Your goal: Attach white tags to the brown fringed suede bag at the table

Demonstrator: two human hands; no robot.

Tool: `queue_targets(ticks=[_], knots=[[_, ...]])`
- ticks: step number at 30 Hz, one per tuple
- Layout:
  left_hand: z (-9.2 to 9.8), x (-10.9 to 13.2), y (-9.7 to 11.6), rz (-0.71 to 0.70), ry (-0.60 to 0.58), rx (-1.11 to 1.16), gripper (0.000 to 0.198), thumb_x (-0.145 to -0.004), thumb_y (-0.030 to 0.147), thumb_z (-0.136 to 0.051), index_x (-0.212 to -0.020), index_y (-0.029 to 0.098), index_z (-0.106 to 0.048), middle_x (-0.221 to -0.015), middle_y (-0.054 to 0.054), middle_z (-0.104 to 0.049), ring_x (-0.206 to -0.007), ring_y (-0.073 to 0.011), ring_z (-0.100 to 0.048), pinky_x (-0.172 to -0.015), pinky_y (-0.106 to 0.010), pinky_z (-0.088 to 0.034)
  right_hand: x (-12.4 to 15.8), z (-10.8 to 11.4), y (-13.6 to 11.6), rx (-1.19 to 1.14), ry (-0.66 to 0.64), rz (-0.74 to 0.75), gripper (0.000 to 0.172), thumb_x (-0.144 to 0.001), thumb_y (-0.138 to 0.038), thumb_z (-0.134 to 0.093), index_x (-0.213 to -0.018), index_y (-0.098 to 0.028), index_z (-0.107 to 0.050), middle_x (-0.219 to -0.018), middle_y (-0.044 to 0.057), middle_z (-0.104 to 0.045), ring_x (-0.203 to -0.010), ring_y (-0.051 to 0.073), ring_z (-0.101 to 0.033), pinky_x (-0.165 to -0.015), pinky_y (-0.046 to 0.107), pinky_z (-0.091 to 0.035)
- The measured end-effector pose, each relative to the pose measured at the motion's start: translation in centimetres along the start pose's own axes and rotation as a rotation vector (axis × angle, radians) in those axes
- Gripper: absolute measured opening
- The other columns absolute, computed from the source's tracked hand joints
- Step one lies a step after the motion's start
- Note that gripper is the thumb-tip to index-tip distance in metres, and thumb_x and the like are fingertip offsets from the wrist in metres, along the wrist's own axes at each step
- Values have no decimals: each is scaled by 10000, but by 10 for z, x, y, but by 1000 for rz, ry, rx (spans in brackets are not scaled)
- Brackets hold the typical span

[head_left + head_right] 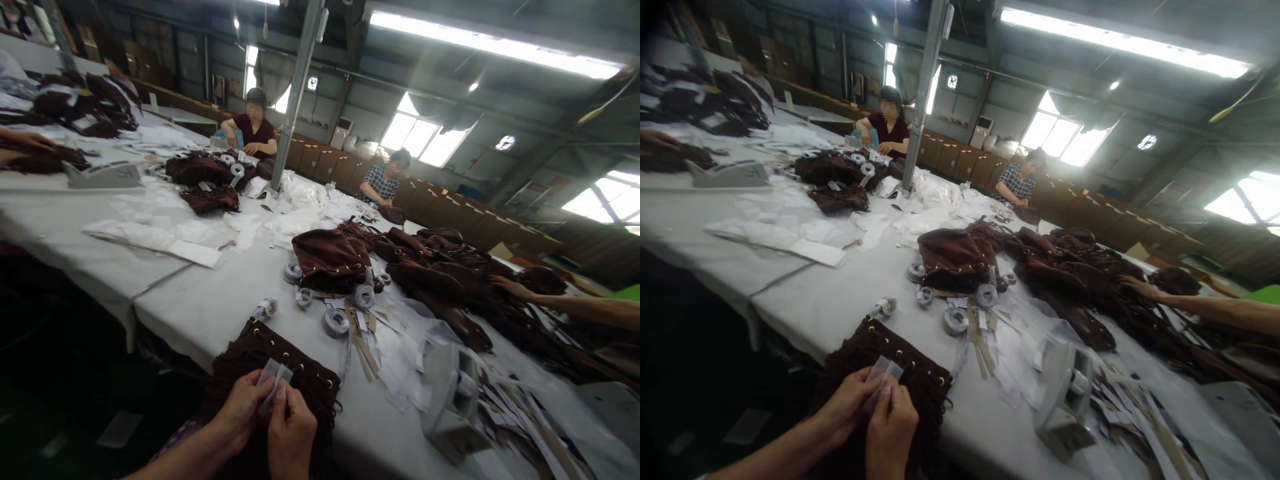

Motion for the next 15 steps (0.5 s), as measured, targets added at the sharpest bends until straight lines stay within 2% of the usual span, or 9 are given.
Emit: queue_targets(ticks=[3,6,11,15], knots=[[2,-4,-5,34,-39,6,344,-603,402,-795,-736,144,-609,-545,20,-567,-428,-94,-485,-442,-212,-385,-5,3,10,-193,-98,-143,323,-858,-397,-479,-882,-163,-700,-643,44,-674,-523,159,-600,-499,226,-467],[4,-6,-6,51,-42,-7,347,-598,386,-797,-778,151,-616,-583,12,-597,-454,-112,-525,-453,-223,-419,-11,4,18,-341,-150,-273,317,-793,-431,-556,-821,-142,-684,-586,18,-636,-436,126,-522,-417,212,-424],[0,0,2,51,-11,-49,350,-547,345,-822,-731,143,-603,-591,8,-606,-483,-109,-532,-463,-213,-428,-17,2,22,-378,-105,-365,270,-711,-391,-627,-731,-126,-673,-504,-8,-583,-381,97,-458,-361,192,-375],[-4,5,7,29,-5,-63,367,-522,321,-837,-712,158,-569,-560,31,-581,-463,-91,-503,-449,-194,-405,-16,2,28,-378,-33,-360,298,-670,-435,-672,-707,-142,-632,-454,-30,-553,-345,97,-452,-338,194,-374]])
Point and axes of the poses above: each hand's wrist, its own x-axis away from the middle knuckle, its own z-axis out of the back of the hand, y = z × x, the point moved 4 cm from there along -x, towards the middle knuckle
